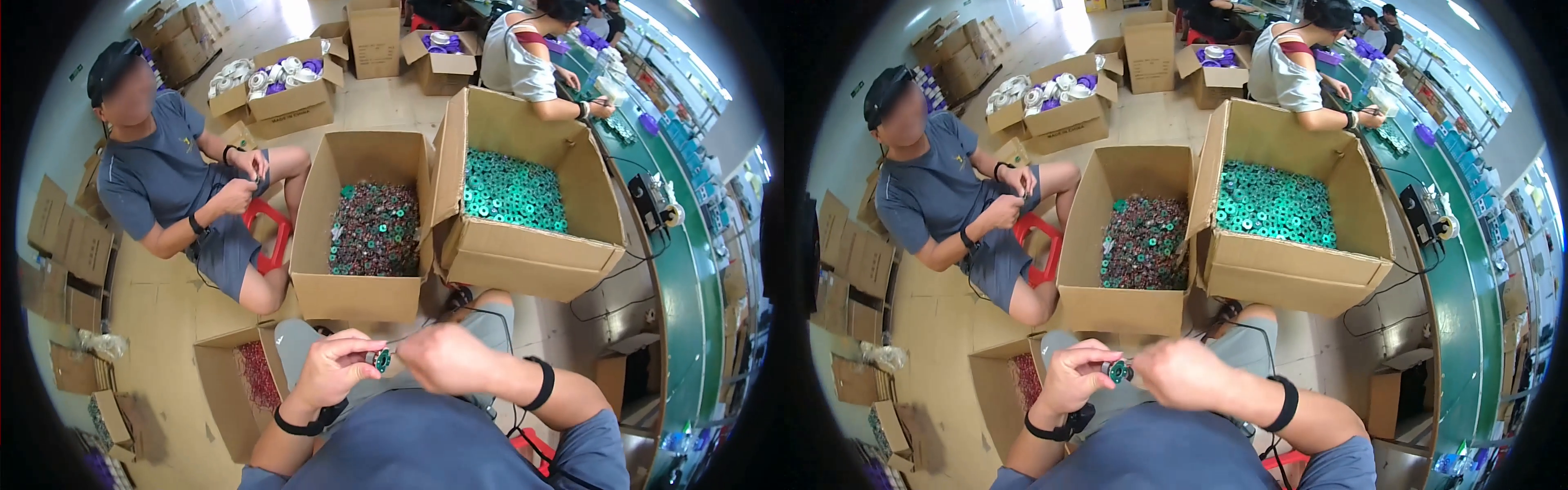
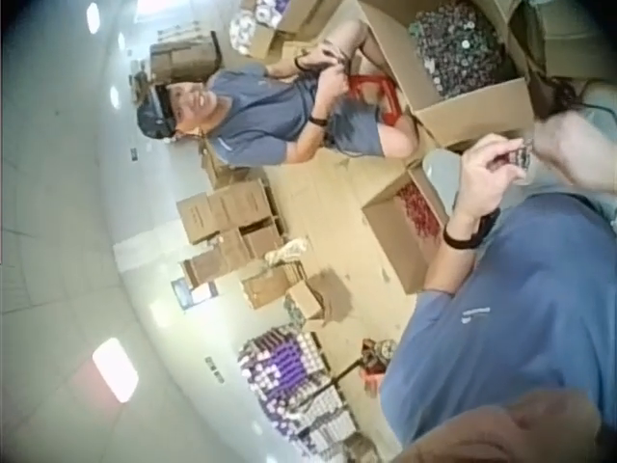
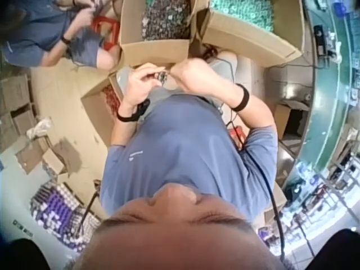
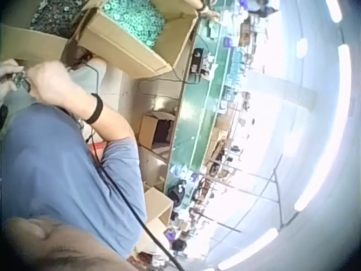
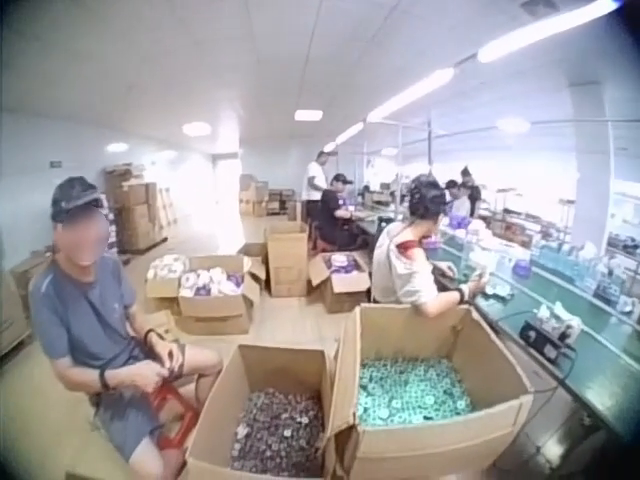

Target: The person assembles small plastic parts by hand.

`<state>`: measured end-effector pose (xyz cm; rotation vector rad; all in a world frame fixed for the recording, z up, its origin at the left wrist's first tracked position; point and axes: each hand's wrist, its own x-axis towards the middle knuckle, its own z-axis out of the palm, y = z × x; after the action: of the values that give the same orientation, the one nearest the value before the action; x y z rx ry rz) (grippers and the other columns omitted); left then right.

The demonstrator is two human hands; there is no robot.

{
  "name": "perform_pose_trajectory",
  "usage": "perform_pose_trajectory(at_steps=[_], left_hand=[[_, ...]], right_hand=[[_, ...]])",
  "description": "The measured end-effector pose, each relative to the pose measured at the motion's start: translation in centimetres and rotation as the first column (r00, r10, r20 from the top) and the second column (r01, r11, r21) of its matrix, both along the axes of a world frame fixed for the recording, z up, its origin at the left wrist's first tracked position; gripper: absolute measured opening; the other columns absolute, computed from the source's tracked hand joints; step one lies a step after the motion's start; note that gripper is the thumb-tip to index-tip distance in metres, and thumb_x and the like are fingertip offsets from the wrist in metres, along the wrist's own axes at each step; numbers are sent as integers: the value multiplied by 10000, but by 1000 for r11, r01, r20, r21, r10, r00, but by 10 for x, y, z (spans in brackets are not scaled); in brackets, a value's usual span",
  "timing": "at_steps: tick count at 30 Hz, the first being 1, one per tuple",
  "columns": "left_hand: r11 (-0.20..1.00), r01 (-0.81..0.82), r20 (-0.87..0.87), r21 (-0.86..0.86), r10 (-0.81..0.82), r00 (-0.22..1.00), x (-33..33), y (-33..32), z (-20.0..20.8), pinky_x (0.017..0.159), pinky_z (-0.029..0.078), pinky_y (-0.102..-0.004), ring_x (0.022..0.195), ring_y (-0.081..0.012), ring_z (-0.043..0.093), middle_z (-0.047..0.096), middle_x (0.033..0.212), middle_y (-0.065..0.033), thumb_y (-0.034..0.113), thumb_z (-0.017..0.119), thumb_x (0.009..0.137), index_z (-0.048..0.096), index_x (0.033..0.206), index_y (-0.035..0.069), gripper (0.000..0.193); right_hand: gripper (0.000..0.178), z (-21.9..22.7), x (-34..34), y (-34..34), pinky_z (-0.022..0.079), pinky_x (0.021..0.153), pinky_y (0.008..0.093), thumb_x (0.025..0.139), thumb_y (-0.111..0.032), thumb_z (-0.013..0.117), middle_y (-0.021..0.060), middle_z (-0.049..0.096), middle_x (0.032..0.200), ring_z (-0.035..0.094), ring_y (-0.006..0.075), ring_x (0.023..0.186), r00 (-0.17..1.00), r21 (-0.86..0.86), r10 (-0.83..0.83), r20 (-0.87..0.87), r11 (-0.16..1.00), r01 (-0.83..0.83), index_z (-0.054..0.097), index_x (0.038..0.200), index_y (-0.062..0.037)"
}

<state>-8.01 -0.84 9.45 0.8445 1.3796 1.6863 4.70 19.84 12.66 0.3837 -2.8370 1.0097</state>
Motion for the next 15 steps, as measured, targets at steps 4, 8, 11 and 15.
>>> perform_pose_trajectory(at_steps=[4,8,11,15], left_hand=[[1000,13,10,5,-13,1000,4,-9,-10,839,598,-285,947,-158,665,648,1060,-102,-58,770,838,692,1207,-53,378],[1000,31,-12,-4,-31,999,4,-11,-16,846,594,-286,961,-164,666,648,1061,-104,-52,781,831,694,1213,-45,392],[999,15,-34,36,-14,999,9,-15,-14,848,595,-285,961,-166,667,649,1061,-101,-39,789,828,697,1209,-42,392],[1000,-5,-45,-20,4,999,10,-12,-12,845,599,-288,958,-168,670,648,1063,-97,-41,794,823,700,1203,-42,392]], right_hand=[[111,17,-2,0,534,636,467,805,-115,632,151,609,728,644,368,701,995,16,9,-98,1000,-8,567,809,-25],[105,2,9,-17,534,627,466,808,-109,629,145,604,716,642,358,687,998,-6,59,34,998,-59,560,796,-30],[98,-1,1,-3,533,622,468,806,-105,628,143,602,704,644,355,682,999,-22,21,-50,999,-23,557,798,-38],[99,8,10,-14,530,619,472,796,-107,632,146,602,705,638,364,680,999,-57,37,-30,998,-39,564,785,-35]])
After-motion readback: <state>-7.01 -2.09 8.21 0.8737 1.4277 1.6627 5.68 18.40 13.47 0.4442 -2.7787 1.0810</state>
